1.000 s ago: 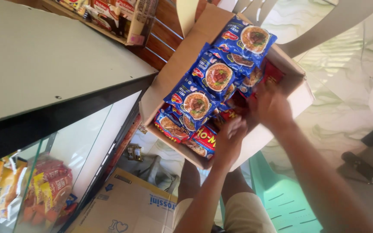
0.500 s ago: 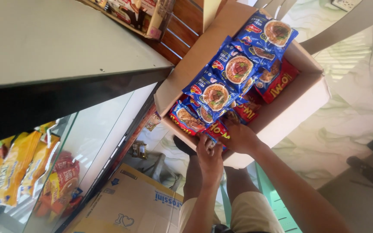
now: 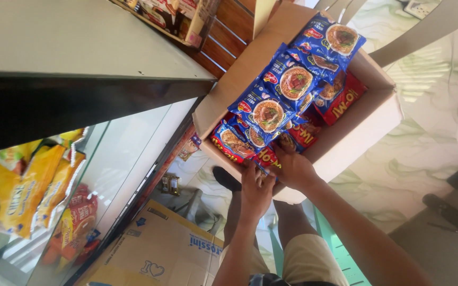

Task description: Organizing and stocking noodle packets and snack bags onto a display shelf and into storage boxes.

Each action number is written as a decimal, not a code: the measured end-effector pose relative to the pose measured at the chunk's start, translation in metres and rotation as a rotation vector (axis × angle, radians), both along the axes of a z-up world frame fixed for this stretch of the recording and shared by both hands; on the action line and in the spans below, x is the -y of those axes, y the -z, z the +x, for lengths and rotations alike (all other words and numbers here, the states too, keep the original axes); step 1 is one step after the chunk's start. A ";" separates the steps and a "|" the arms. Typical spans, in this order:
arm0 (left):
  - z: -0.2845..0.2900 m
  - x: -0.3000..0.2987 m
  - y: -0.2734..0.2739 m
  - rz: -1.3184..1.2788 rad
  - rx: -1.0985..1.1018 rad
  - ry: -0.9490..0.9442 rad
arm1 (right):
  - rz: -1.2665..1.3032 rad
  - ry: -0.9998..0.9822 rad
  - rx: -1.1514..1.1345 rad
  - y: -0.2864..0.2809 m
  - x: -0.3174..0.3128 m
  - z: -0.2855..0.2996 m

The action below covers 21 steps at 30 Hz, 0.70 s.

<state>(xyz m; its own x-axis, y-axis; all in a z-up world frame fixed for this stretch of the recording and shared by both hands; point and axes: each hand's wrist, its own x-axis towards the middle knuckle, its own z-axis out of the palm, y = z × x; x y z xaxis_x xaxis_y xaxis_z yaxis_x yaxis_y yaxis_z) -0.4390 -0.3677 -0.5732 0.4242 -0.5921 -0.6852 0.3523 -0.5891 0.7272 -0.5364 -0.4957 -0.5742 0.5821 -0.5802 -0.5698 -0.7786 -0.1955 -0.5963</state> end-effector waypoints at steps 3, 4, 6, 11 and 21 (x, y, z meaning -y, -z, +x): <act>0.011 0.006 -0.004 -0.223 -0.180 -0.036 | -0.016 -0.033 -0.066 0.023 -0.009 -0.006; 0.014 0.009 -0.007 -0.236 -0.181 -0.034 | -0.030 -0.032 -0.067 0.031 -0.010 -0.012; 0.025 0.008 -0.014 -0.082 -0.153 0.055 | -0.084 -0.189 0.062 0.050 -0.013 -0.015; 0.038 -0.020 -0.022 -0.176 -0.118 0.021 | -0.237 -0.170 0.123 -0.016 -0.011 -0.012; 0.151 -0.091 -0.271 -0.379 0.006 0.018 | 0.186 -0.456 0.326 -0.331 -0.044 0.103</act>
<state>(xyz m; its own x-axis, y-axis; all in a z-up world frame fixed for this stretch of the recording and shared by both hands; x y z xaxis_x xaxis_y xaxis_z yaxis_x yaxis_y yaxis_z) -0.2884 -0.2765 -0.3020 0.4144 -0.8108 -0.4134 0.3397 -0.2837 0.8967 -0.4335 -0.4518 -0.2431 0.9114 -0.1379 -0.3877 -0.4113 -0.3366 -0.8471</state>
